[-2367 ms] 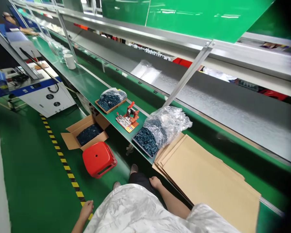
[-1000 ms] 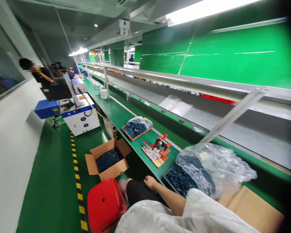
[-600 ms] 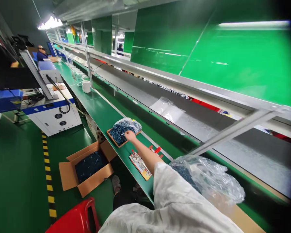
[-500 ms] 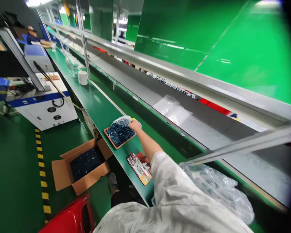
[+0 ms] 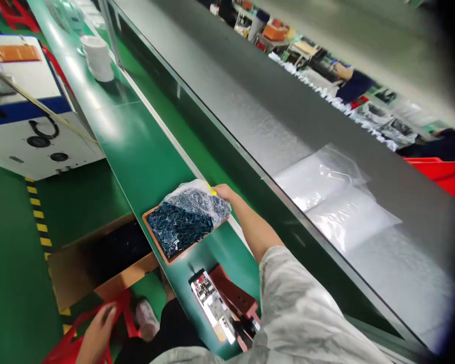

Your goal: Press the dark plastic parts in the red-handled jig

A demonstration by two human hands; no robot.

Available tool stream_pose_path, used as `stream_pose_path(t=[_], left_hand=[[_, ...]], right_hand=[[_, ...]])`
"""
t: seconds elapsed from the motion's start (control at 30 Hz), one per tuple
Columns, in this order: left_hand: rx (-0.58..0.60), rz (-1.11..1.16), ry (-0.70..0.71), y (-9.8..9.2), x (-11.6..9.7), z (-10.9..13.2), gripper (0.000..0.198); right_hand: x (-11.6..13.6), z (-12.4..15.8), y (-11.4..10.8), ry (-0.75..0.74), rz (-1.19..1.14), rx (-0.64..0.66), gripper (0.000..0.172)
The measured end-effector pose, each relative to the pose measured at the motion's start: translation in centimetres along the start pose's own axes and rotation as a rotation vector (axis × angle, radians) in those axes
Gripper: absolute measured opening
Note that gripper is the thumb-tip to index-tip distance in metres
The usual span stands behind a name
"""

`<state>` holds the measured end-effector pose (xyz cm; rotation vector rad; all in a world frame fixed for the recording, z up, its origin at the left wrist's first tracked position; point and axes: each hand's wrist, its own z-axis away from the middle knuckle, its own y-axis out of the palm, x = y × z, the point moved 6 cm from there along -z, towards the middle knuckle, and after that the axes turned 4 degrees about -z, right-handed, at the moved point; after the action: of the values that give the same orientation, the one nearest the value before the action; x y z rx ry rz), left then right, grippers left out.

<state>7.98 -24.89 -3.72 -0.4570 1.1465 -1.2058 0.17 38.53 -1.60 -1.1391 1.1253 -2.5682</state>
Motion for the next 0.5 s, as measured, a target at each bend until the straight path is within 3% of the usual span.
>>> stream_pose_path(t=[0.07,0.17,0.27,0.37,0.5], left_hand=[[0.036,0.103,0.037,-0.2,-4.6,-5.8,0.035],[0.005,0.194,0.183,-2.1,-14.4,-13.8,0.041],[-0.106,0.197,0.368,-3.8,-24.1,-19.3,0.048],[-0.176,0.179,0.522,-4.4,-30.9,-21.4,0.069],[0.013,0.164,0.808,-3.0,-36.4,-19.4,0.120]], right_hand=[[-0.1,0.1,-0.3,-0.057,-0.047,-0.027,0.025],[0.4,1.3,-1.9,-0.138,-0.106,-0.146,0.029],[2.0,4.0,-3.1,-0.289,-0.188,-0.229,0.033],[4.0,8.6,-2.2,-0.448,-0.292,-0.211,0.030],[6.7,15.6,0.6,-0.704,-0.329,-0.087,0.019]])
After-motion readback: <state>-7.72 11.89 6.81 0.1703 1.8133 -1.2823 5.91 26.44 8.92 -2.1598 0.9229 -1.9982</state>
